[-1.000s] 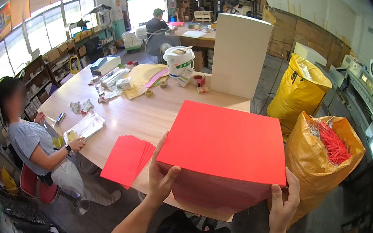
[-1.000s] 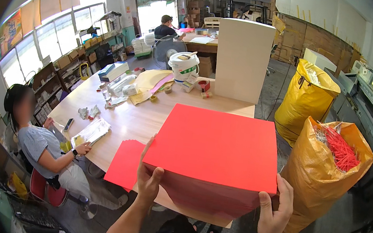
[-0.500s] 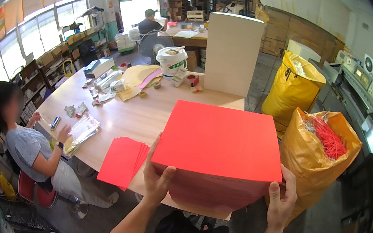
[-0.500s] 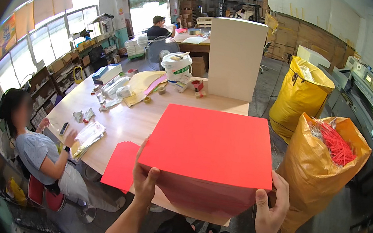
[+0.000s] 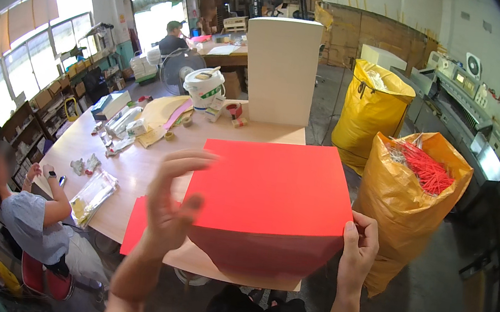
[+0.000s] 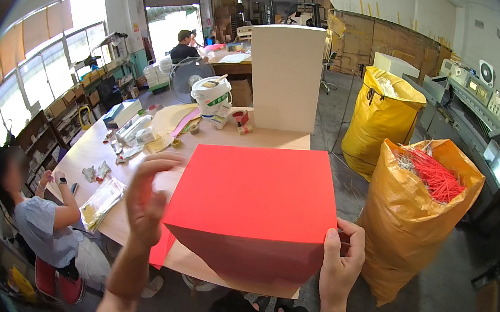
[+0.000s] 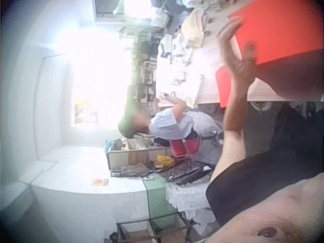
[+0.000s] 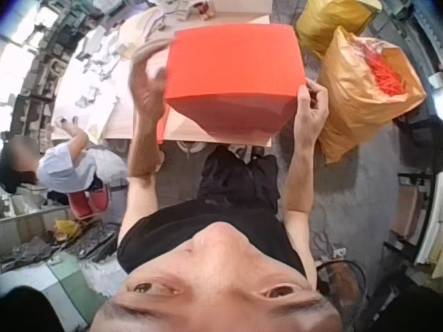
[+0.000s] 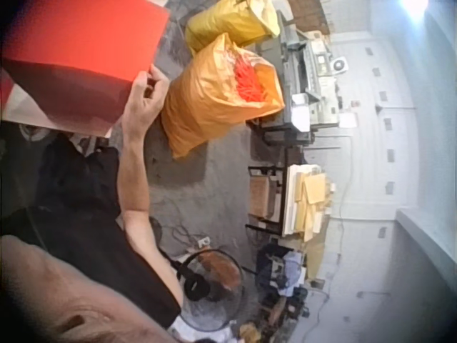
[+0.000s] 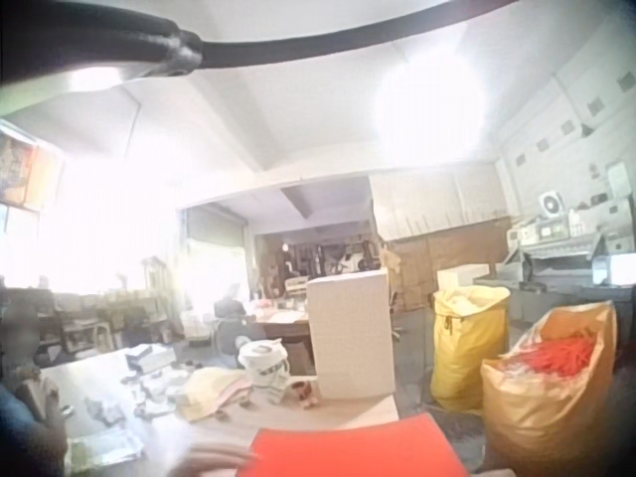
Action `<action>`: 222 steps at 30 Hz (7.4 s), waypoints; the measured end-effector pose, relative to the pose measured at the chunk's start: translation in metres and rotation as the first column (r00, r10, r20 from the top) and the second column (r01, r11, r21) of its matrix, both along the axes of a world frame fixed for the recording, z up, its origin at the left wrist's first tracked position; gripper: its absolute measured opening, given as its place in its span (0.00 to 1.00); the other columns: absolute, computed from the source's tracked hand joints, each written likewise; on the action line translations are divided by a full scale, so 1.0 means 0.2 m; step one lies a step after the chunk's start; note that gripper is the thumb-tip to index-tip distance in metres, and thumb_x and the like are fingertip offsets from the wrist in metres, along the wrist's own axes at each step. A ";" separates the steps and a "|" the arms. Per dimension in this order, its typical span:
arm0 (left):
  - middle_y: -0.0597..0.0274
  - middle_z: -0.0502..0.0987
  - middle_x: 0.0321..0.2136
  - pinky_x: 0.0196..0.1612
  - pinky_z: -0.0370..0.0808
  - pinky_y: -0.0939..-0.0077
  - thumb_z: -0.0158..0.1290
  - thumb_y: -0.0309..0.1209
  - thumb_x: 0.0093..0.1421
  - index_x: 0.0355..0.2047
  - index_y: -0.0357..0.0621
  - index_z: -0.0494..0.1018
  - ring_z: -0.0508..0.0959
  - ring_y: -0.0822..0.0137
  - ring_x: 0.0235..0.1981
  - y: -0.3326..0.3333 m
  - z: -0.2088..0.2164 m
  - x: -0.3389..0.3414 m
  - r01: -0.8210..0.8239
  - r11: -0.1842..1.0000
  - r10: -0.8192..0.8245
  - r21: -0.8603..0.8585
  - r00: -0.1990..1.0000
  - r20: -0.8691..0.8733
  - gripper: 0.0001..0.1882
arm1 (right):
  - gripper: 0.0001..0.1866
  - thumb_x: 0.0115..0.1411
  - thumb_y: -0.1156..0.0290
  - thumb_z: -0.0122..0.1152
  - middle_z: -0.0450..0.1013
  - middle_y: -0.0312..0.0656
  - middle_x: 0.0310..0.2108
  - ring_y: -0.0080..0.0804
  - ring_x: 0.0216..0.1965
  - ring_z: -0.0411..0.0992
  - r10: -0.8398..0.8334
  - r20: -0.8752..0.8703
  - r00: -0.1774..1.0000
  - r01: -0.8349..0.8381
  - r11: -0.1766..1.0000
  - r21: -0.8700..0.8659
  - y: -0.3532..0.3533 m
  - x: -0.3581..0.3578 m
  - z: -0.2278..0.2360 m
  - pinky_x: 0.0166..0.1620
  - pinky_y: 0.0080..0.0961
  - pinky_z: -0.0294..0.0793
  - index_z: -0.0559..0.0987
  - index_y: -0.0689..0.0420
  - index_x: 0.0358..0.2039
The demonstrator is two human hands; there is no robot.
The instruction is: The person counts and organizes a stack of red paper sheets by hand, picking up small groups of sheets from a large stack and placing them in smaller piles on a table.
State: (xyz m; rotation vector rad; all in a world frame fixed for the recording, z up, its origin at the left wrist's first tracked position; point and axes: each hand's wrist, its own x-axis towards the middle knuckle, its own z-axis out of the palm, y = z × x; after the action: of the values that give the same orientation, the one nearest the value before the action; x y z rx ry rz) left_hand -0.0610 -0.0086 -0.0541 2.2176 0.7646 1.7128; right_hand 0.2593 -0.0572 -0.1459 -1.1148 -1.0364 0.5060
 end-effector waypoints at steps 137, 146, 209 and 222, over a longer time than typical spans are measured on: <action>0.47 0.71 0.68 0.57 0.85 0.54 0.77 0.36 0.54 0.55 0.54 0.82 0.83 0.49 0.59 0.20 0.05 0.35 0.315 0.933 -0.356 -0.172 0.752 -0.555 0.28 | 0.23 0.74 0.60 0.63 0.70 0.32 0.18 0.20 0.19 0.72 0.391 -0.385 0.836 -0.449 0.891 -0.072 0.10 0.00 0.43 0.22 0.19 0.64 0.71 0.52 0.21; 0.47 0.72 0.67 0.61 0.84 0.52 0.79 0.29 0.52 0.54 0.51 0.83 0.83 0.47 0.60 0.22 0.05 0.35 0.347 0.915 -0.403 -0.206 0.762 -0.506 0.29 | 0.22 0.75 0.60 0.63 0.72 0.32 0.18 0.17 0.19 0.72 0.415 -0.296 0.860 -0.464 0.878 -0.120 0.11 0.05 0.43 0.22 0.17 0.63 0.73 0.52 0.22; 0.47 0.73 0.68 0.57 0.85 0.55 0.74 0.27 0.55 0.57 0.55 0.83 0.85 0.48 0.56 0.21 0.04 0.38 0.322 0.940 -0.333 -0.112 0.791 -0.513 0.28 | 0.17 0.77 0.65 0.63 0.80 0.37 0.26 0.18 0.27 0.78 0.476 -0.077 0.876 -0.482 0.871 -0.095 0.05 0.14 0.36 0.32 0.17 0.75 0.80 0.61 0.29; 0.47 0.73 0.67 0.59 0.85 0.54 0.77 0.25 0.51 0.58 0.54 0.83 0.82 0.45 0.61 0.21 0.05 0.38 0.309 0.940 -0.337 -0.144 0.781 -0.525 0.32 | 0.08 0.65 0.71 0.68 0.76 0.44 0.28 0.43 0.33 0.79 -0.279 0.551 0.786 0.062 0.923 0.379 0.00 0.05 0.26 0.38 0.34 0.77 0.80 0.61 0.31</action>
State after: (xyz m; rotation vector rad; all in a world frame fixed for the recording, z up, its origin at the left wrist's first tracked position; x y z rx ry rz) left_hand 0.0144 0.0333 -0.0449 2.6404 0.4718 0.8908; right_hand 0.2701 -0.0575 -0.0936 -1.0573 -1.4861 -0.2089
